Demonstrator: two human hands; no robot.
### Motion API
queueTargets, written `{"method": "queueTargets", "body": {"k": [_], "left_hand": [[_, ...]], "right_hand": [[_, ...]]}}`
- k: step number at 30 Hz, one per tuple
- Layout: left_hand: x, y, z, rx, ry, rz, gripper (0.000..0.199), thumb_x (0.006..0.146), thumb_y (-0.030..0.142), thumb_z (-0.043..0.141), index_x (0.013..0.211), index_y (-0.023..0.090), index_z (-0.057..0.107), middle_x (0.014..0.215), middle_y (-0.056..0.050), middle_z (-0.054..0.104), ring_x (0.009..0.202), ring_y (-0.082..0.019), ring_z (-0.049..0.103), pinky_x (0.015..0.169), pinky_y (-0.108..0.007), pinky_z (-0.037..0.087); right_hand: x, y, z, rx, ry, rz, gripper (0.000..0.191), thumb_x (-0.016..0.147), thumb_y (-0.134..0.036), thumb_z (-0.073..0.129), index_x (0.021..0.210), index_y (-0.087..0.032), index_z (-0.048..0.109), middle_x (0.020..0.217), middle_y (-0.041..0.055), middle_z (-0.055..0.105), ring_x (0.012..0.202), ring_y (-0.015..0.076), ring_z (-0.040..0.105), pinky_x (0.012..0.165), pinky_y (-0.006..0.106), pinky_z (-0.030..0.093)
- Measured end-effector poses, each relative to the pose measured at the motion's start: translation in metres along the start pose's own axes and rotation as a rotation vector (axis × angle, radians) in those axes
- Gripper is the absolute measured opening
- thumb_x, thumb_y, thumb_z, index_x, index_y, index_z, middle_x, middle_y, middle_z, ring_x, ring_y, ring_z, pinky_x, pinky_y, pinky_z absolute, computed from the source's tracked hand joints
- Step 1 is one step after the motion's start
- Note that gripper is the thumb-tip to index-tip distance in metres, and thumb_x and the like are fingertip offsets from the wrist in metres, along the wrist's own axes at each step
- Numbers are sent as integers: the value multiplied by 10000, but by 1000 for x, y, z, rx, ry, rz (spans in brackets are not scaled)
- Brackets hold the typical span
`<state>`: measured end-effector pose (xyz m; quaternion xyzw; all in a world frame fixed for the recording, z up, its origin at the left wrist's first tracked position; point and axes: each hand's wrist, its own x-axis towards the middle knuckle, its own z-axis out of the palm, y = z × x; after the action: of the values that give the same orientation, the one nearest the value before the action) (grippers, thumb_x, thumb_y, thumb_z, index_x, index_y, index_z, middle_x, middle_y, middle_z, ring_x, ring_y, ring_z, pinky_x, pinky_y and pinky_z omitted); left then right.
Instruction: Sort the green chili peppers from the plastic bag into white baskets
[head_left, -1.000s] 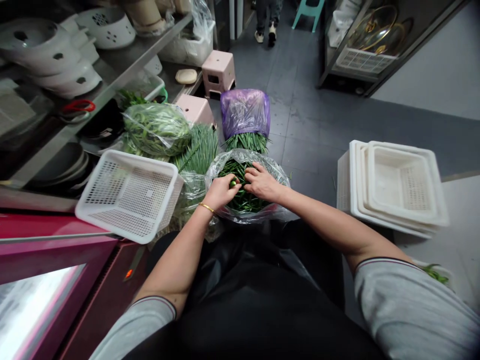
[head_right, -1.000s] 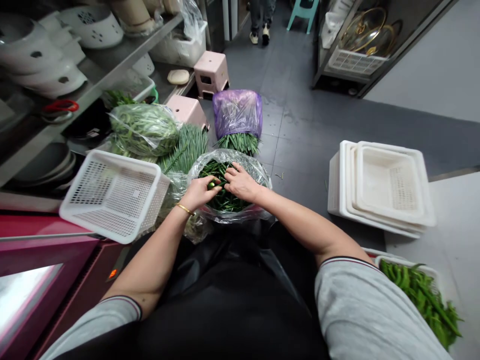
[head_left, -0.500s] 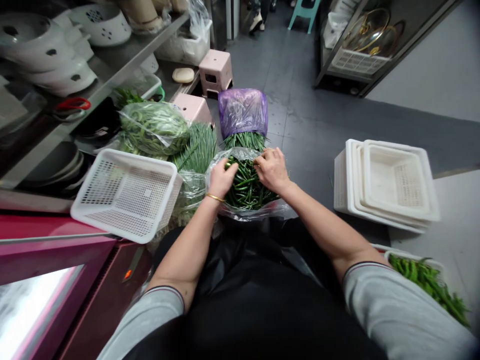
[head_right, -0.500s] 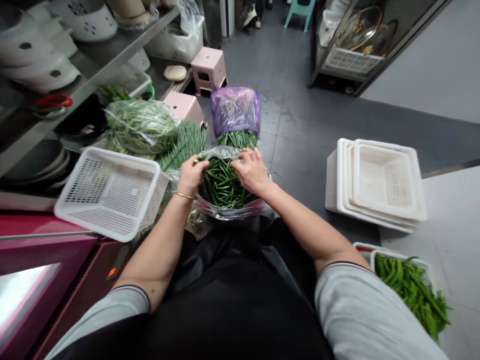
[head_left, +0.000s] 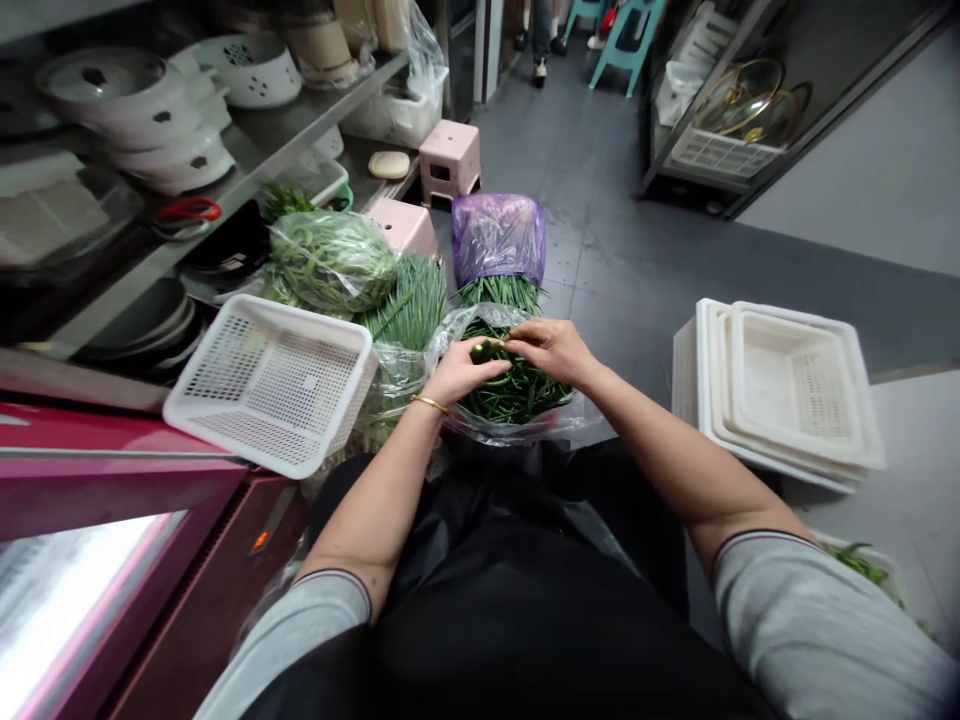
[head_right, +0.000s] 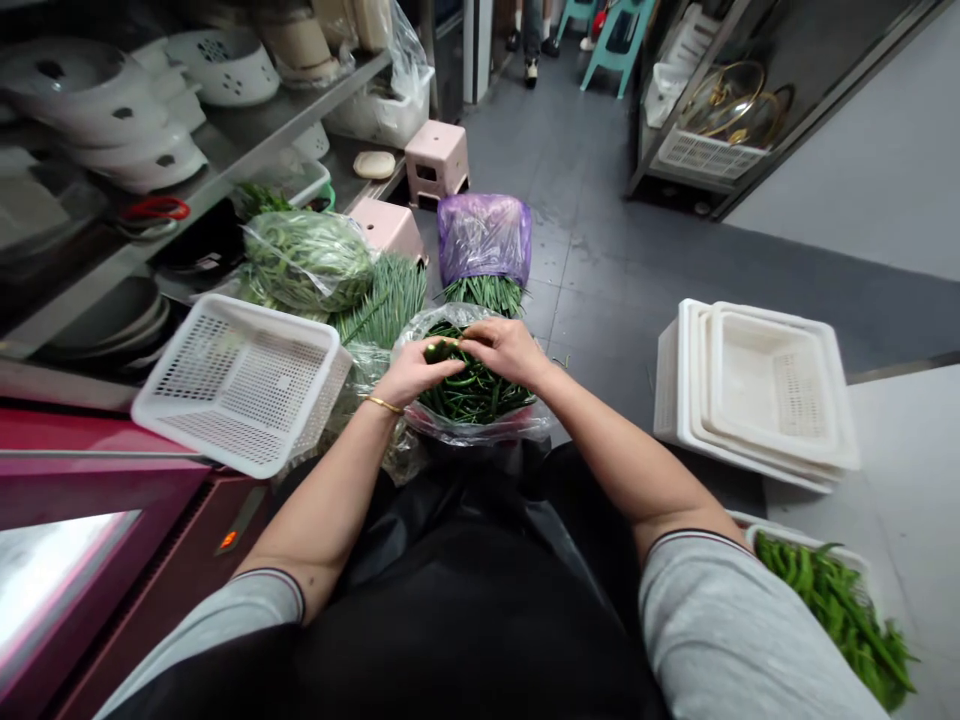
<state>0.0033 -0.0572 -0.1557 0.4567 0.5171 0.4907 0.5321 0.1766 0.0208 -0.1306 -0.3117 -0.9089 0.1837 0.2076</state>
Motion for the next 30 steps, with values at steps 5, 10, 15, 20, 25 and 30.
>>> {"method": "queueTargets", "body": {"k": [5, 10, 15, 20, 25, 30], "left_hand": [[5, -5, 0, -87, -3, -168, 349, 641, 451, 768, 594, 170, 566, 420, 56, 394, 359, -46, 308, 387, -215, 223], [1, -1, -31, -104, 168, -136, 201, 640, 331, 679, 600, 149, 603, 481, 7, 521, 402, -82, 423, 390, -216, 265], [-4, -2, -33, -90, 124, -159, 167, 601, 257, 586, 748, 185, 624, 520, 15, 562, 432, -117, 463, 411, -228, 280], [3, -17, -8, 71, 23, -16, 187, 583, 345, 732, 664, 255, 589, 552, 59, 540, 487, -129, 500, 472, -249, 345], [7, -27, 14, 139, -8, 7, 162, 593, 350, 730, 640, 243, 618, 540, 57, 534, 479, -125, 477, 491, -269, 353], [6, -20, 10, 91, 89, -120, 245, 600, 380, 701, 553, 214, 526, 460, 46, 460, 434, -104, 408, 447, -252, 322]], "right_hand": [[4, -9, 16, -97, 145, 10, 308, 973, -320, 448, 994, -175, 719, 966, 82, 672, 901, 175, 602, 832, 289, 457], [-7, -3, 41, -432, -256, -59, 281, 909, -368, 560, 969, -148, 724, 959, 147, 663, 924, 244, 609, 780, 334, 469], [-8, -11, 50, -544, -442, -55, 190, 842, -234, 554, 927, -178, 715, 933, 143, 697, 781, 239, 649, 614, 335, 478], [5, -4, 19, -420, -259, 102, 152, 764, -242, 592, 881, -218, 687, 783, 60, 723, 657, 217, 643, 552, 320, 471], [3, -10, 14, -99, -52, 208, 70, 850, -226, 577, 805, -209, 628, 764, 20, 709, 696, 161, 651, 617, 254, 479], [-6, -12, 24, -315, -96, 195, 183, 950, -278, 476, 980, -201, 640, 933, 70, 708, 819, 187, 660, 683, 277, 471]]}}
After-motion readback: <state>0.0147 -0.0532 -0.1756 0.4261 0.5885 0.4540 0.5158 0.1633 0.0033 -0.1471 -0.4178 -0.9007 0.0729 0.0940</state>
